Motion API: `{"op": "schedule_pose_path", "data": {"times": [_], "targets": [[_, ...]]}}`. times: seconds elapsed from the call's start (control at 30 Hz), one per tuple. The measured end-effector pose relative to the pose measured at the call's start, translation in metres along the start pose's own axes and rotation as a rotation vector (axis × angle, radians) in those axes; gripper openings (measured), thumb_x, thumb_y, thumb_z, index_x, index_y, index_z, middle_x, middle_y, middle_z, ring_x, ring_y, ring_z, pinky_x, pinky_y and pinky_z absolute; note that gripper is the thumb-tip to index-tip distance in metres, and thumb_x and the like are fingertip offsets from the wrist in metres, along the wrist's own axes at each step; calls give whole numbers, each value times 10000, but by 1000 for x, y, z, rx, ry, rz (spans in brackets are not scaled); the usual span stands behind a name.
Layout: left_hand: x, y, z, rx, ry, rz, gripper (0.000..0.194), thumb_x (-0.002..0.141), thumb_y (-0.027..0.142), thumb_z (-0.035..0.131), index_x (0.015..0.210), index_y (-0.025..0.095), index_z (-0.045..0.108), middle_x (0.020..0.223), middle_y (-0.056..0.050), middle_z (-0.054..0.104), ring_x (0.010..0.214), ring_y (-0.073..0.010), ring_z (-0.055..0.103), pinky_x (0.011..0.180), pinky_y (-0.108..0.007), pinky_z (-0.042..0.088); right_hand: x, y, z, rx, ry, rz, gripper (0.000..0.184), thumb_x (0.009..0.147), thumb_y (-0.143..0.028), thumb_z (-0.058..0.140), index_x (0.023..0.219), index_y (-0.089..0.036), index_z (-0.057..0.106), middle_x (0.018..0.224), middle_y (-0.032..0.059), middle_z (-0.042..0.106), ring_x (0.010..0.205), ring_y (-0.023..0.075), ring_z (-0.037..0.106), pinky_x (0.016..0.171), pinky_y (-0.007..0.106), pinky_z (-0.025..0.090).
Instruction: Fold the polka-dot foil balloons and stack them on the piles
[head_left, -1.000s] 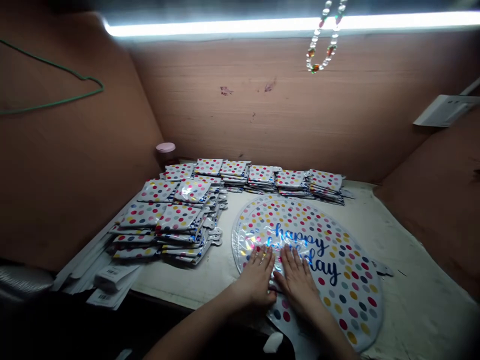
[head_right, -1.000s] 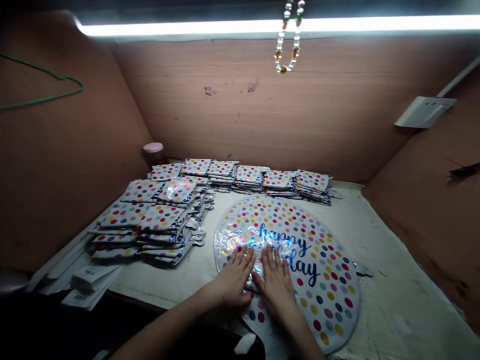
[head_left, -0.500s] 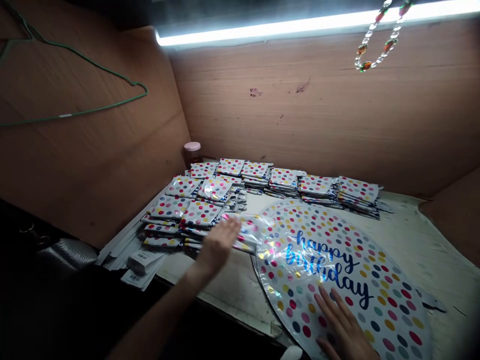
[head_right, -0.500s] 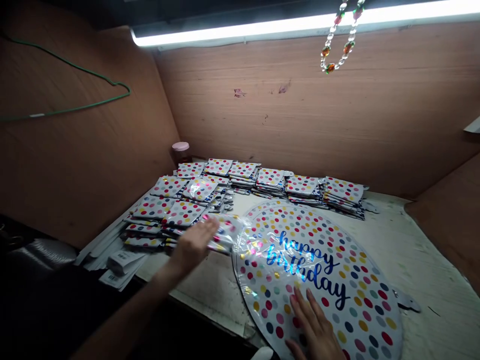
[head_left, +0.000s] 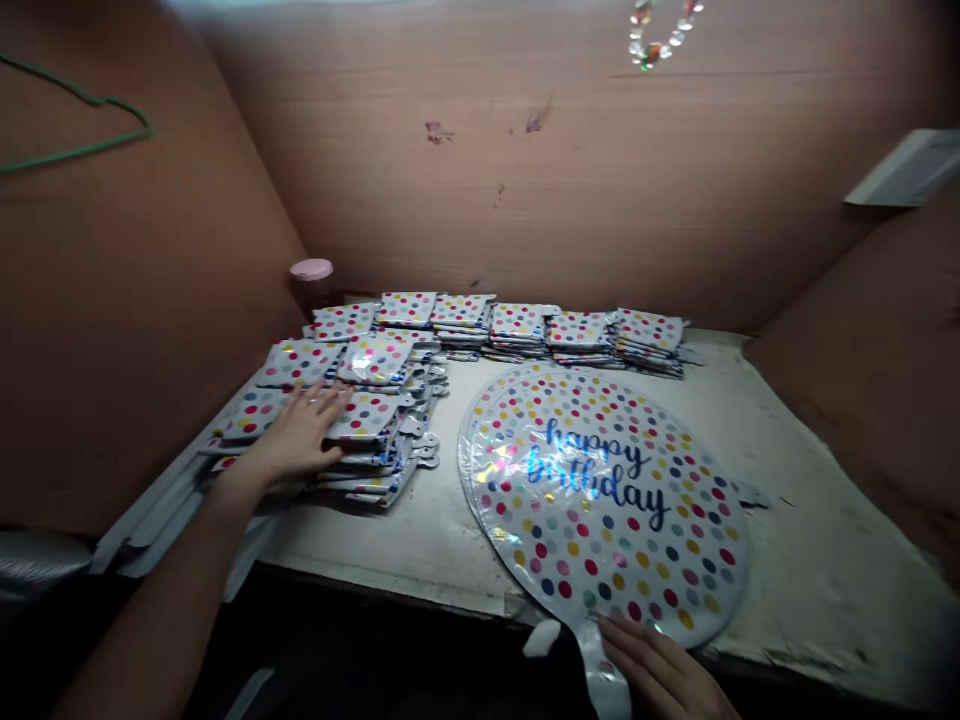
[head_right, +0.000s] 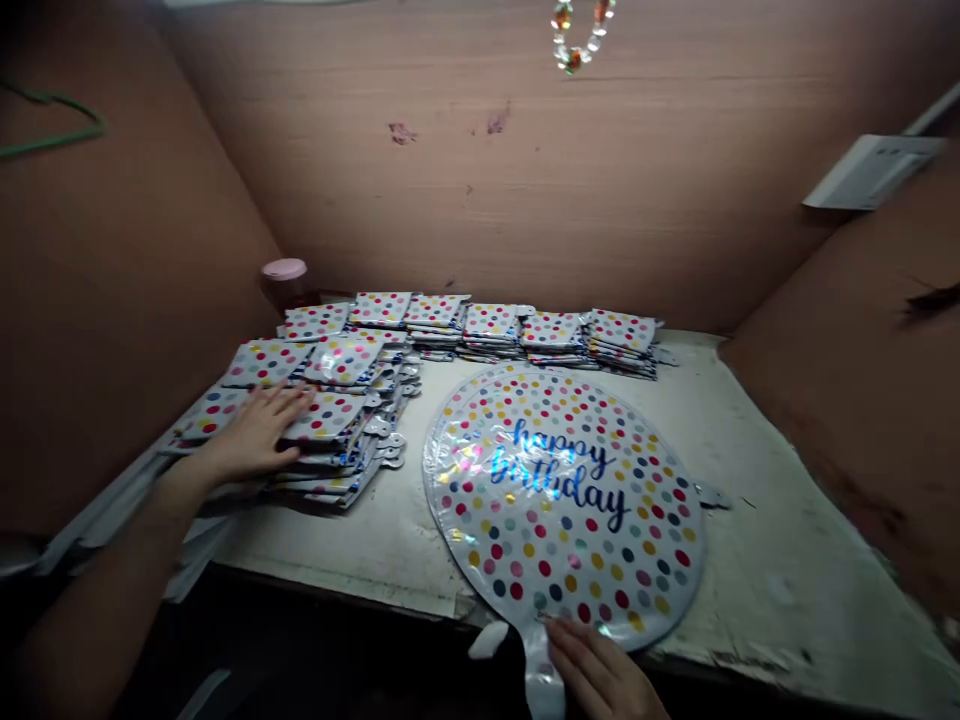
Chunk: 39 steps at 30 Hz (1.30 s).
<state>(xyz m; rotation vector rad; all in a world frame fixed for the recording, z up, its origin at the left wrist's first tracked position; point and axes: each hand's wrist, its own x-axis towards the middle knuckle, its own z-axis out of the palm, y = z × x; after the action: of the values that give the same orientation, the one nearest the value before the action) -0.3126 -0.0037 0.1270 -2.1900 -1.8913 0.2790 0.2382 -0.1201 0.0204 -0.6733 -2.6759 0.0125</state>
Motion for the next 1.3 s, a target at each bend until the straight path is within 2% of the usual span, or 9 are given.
{"op": "schedule_pose_path", "data": {"times": [0.1,0.2,0.3,0.43,0.53,0.67,0.87,1.07,1.3], "targets": [[-15,13,-4,-39,90,-144,757,800,641,378,1383,160,411,1475,-75,362,1370,-406,208,1062,-626,182,2,0,-4,14,-90,128,504,935,-165,448,1428,-239,371,1317,52,565,1226,227,526,967,351,518],[-28,61,-17,-184,287,-140,680,895,625,216,1382,186,398,1487,-44,342,1384,-359,221,1091,-591,196,4,2,-6,-19,-135,135,480,940,-126,413,1417,-176,389,1377,93,504,1291,248,451,997,387,491],[-36,144,-26,-474,346,155,512,940,432,363,1416,245,353,1441,-37,428,1341,-246,366,1116,-428,314,8,2,-4,45,-5,145,410,941,-87,375,1318,-159,520,1271,110,605,1208,214,539,964,361,511],[-38,253,-18,-743,88,702,460,899,355,526,1348,277,459,1339,-43,550,1286,-221,453,1085,-404,378,20,4,-7,399,82,503,256,929,-188,443,961,-201,696,1003,75,715,975,192,643,881,352,530],[-39,298,-5,-831,62,764,531,867,334,586,1366,243,431,1302,-81,575,1238,-233,496,1080,-436,377,33,15,-20,777,-18,808,210,878,-303,534,780,-207,693,856,42,706,875,195,641,825,336,517],[-46,317,9,-852,246,629,451,831,220,625,1267,200,511,1313,-145,533,1206,-262,509,1046,-483,401,43,33,-30,1230,-137,1004,256,780,-426,652,783,-174,698,811,25,685,777,179,619,737,290,478],[-54,316,3,-805,354,677,557,788,149,621,1315,251,470,1395,-124,445,1306,-334,370,1062,-613,283,46,38,-21,1410,7,1225,371,570,-415,833,634,-155,576,619,-30,583,582,104,499,568,227,359],[-44,325,-8,-1079,244,423,377,819,196,572,1194,213,536,1001,-61,643,932,-213,570,841,-385,459,49,44,-26,1490,-85,1155,337,629,-436,795,733,-158,635,675,-21,610,635,116,519,610,239,368],[-33,346,-1,-760,580,543,191,885,152,461,744,174,587,650,-18,580,675,-161,545,660,-310,425,47,38,-21,1429,-64,1224,370,594,-467,804,690,-157,624,637,-24,604,610,117,518,598,244,381]]}}
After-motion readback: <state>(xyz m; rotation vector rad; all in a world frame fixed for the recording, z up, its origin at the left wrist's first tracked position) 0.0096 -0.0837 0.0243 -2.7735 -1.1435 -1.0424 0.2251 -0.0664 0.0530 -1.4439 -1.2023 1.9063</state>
